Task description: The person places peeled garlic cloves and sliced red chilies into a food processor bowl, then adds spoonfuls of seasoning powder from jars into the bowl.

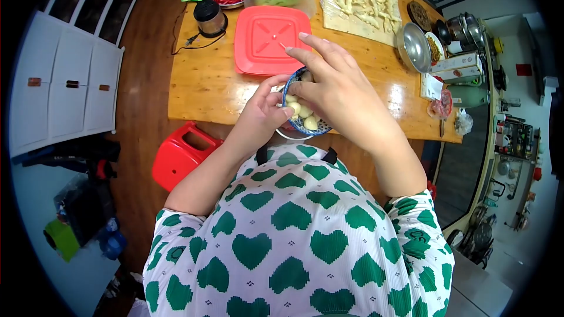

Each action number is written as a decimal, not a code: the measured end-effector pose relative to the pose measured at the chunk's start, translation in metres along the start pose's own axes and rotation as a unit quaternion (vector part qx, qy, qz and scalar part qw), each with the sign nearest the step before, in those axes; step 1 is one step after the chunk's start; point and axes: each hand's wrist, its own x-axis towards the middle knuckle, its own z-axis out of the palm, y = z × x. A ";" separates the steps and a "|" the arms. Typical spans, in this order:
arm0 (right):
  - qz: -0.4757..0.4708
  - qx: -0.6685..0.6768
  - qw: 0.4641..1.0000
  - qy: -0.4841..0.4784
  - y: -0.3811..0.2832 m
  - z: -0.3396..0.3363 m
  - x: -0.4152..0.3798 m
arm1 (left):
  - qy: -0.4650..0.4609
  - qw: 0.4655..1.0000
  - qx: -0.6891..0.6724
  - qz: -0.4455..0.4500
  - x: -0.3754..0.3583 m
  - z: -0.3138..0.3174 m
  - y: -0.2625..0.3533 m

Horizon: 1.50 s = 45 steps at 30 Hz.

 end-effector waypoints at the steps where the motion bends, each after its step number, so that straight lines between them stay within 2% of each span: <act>1: -0.004 0.006 1.000 -0.003 0.001 0.002 0.002 | 0.000 1.000 0.009 -0.005 -0.001 -0.002 0.000; 10: -0.034 0.041 0.999 -0.004 -0.002 0.019 0.023 | 0.024 0.999 -0.024 0.012 -0.012 -0.029 0.000; 13: -0.059 0.027 0.998 0.013 -0.012 0.028 0.036 | 0.034 0.999 -0.002 0.012 -0.020 -0.036 0.005; 16: -0.074 -0.036 0.996 -0.024 -0.016 0.036 0.052 | 0.038 0.999 0.014 0.006 -0.027 -0.047 0.008; 20: -0.104 0.045 0.992 -0.048 -0.019 0.050 0.071 | 0.049 0.999 0.016 0.019 -0.035 -0.072 0.002; 22: -0.116 0.082 0.989 -0.052 -0.017 0.059 0.079 | 0.064 0.998 0.025 -0.005 -0.040 -0.083 0.004; 28: -0.127 0.123 0.984 -0.022 -0.027 0.087 0.102 | 0.097 0.995 -0.003 -0.008 -0.054 -0.111 0.005; 31: -0.110 0.148 0.983 -0.001 -0.027 0.087 0.108 | 0.118 0.993 -0.021 0.000 -0.058 -0.122 0.005; 35: 0.006 0.233 0.968 0.096 0.001 0.088 0.094 | 0.147 0.989 -0.018 -0.010 -0.046 -0.137 0.000; 38: 0.083 0.282 0.946 0.133 0.028 0.090 0.071 | 0.176 0.984 0.011 -0.013 -0.016 -0.149 -0.012; 42: 0.117 0.269 0.947 0.132 0.040 0.090 0.039 | 0.164 0.986 0.023 0.032 0.035 -0.159 -0.026; 45: 0.131 0.267 0.945 0.136 0.032 0.088 0.028 | 0.182 0.981 0.054 0.034 0.070 -0.160 -0.035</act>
